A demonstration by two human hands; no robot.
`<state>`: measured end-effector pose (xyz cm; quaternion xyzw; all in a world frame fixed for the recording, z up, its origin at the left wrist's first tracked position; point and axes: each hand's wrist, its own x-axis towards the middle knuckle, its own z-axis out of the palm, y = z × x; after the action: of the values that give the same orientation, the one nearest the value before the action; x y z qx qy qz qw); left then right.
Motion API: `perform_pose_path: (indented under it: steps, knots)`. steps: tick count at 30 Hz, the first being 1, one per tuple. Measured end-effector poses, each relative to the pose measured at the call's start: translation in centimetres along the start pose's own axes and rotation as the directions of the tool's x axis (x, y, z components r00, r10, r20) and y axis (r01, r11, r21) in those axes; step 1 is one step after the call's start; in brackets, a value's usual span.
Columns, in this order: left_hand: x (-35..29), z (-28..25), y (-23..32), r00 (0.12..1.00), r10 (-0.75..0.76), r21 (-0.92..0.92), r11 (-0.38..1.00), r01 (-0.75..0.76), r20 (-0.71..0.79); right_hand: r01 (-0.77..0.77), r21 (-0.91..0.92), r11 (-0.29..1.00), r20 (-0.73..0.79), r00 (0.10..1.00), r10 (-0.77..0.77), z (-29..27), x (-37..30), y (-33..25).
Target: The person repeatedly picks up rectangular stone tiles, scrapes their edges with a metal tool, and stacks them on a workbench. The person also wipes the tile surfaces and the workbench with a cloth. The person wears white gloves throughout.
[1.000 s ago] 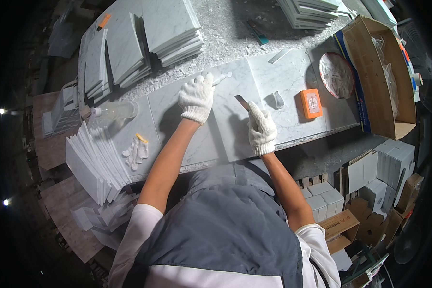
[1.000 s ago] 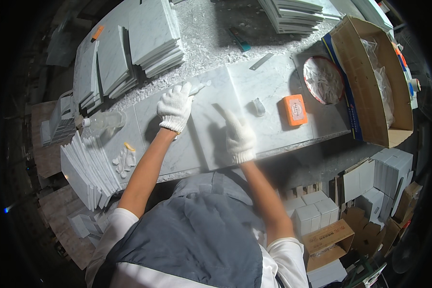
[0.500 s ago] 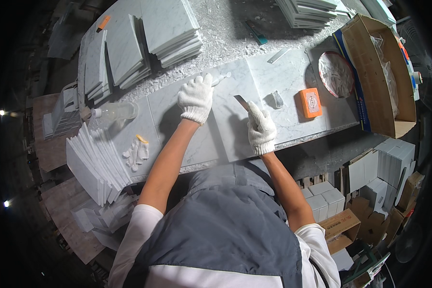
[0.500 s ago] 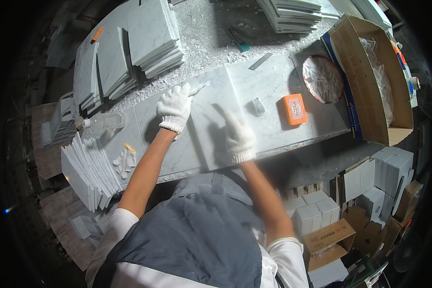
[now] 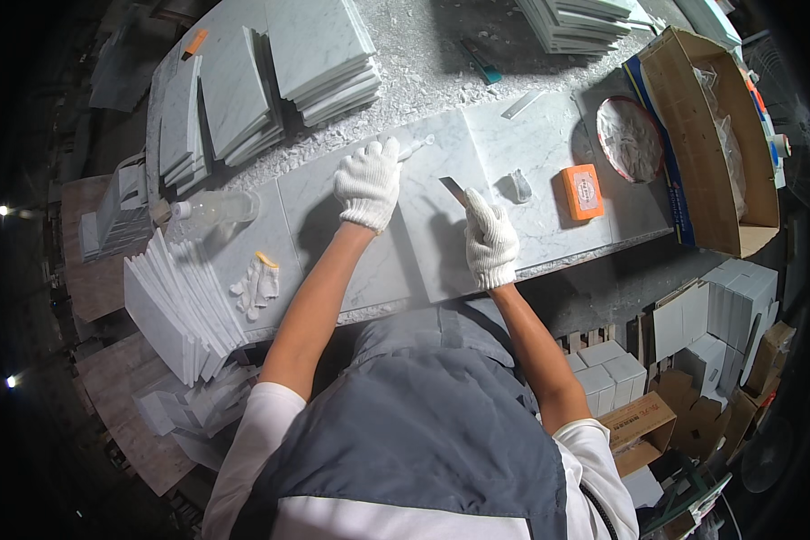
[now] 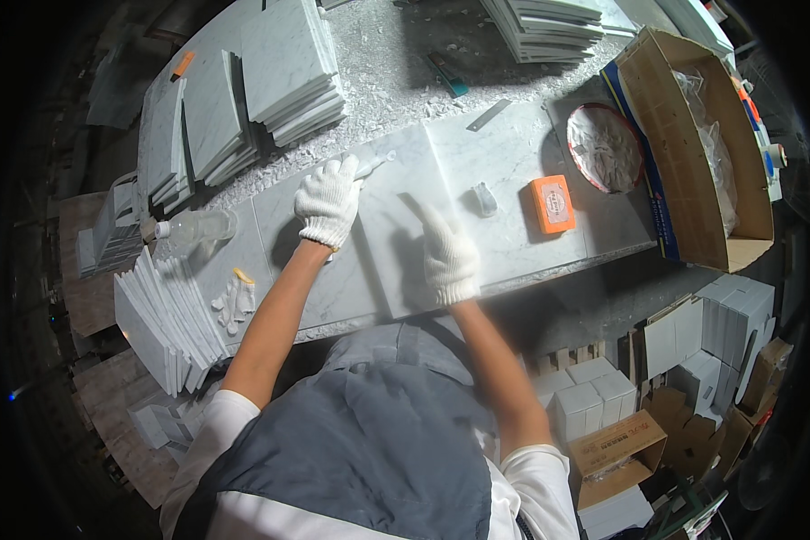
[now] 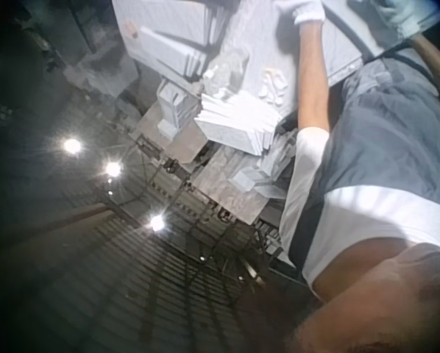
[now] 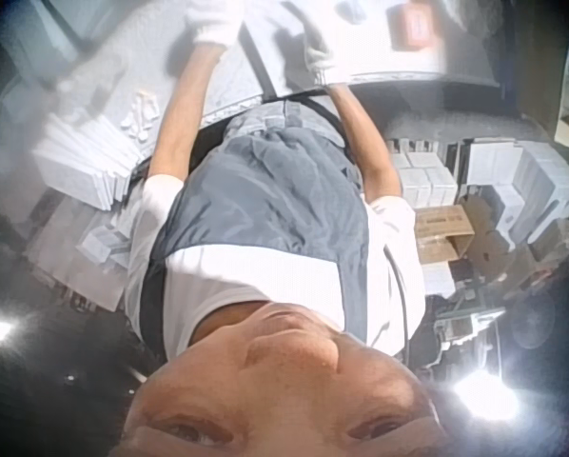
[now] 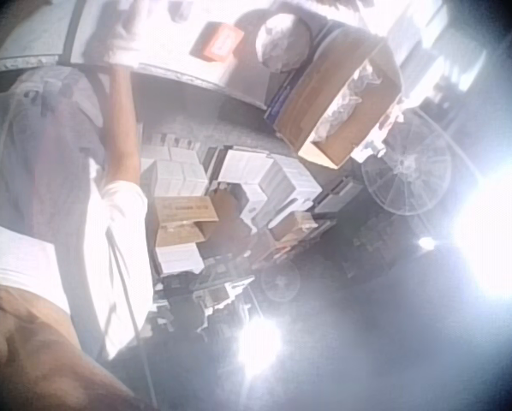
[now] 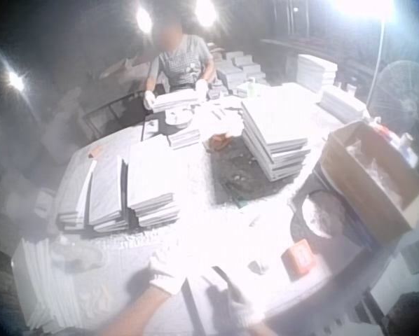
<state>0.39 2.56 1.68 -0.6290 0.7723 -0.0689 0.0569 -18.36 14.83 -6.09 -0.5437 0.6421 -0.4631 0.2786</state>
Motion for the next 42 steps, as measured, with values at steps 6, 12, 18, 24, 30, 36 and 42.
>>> perform_pose_path:
  steps: [6, 12, 18, 24, 30, 36, 42]
  knots:
    - [0.0, -0.1, 0.0, 1.000, -0.012, -0.028, 1.000, 0.013, 0.017, 0.027, -0.032, 0.999, -0.011, 1.000, -0.027, -0.3, 0.1, -0.7]
    - [-1.6, 1.4, -1.2, 0.964, -0.255, -0.486, 0.853, 0.189, -0.073, 0.091, -0.018, 0.996, -0.049, 0.995, -0.092, -0.4, 0.2, -1.0]
    - [-3.8, 3.2, -6.4, 0.848, -0.520, -0.786, 0.480, 0.390, 0.103, 0.092, -0.007, 0.996, -0.031, 0.995, -0.092, -0.3, 0.1, -1.3]
    - [-7.1, 6.4, -10.7, 0.675, -0.705, -0.722, 0.348, 0.597, 0.218, -0.457, 0.567, 0.686, 0.099, 0.864, 0.494, -1.9, 0.7, -2.9]
    - [-9.7, 9.6, -11.3, 0.674, -0.724, -0.774, 0.342, 0.533, 0.144, -0.535, 0.619, 0.575, 0.160, 0.803, 0.574, -8.3, -0.6, -2.6]
    - [-9.8, 9.3, -11.4, 0.684, -0.716, -0.770, 0.357, 0.529, 0.138, -0.616, 0.646, 0.451, 0.259, 0.732, 0.630, -12.1, -2.6, -1.5]
    - [-10.5, 8.9, -10.8, 0.684, -0.720, -0.750, 0.390, 0.535, 0.114, -0.556, 0.780, 0.287, 0.379, 0.785, 0.491, -13.5, -3.2, 0.0]
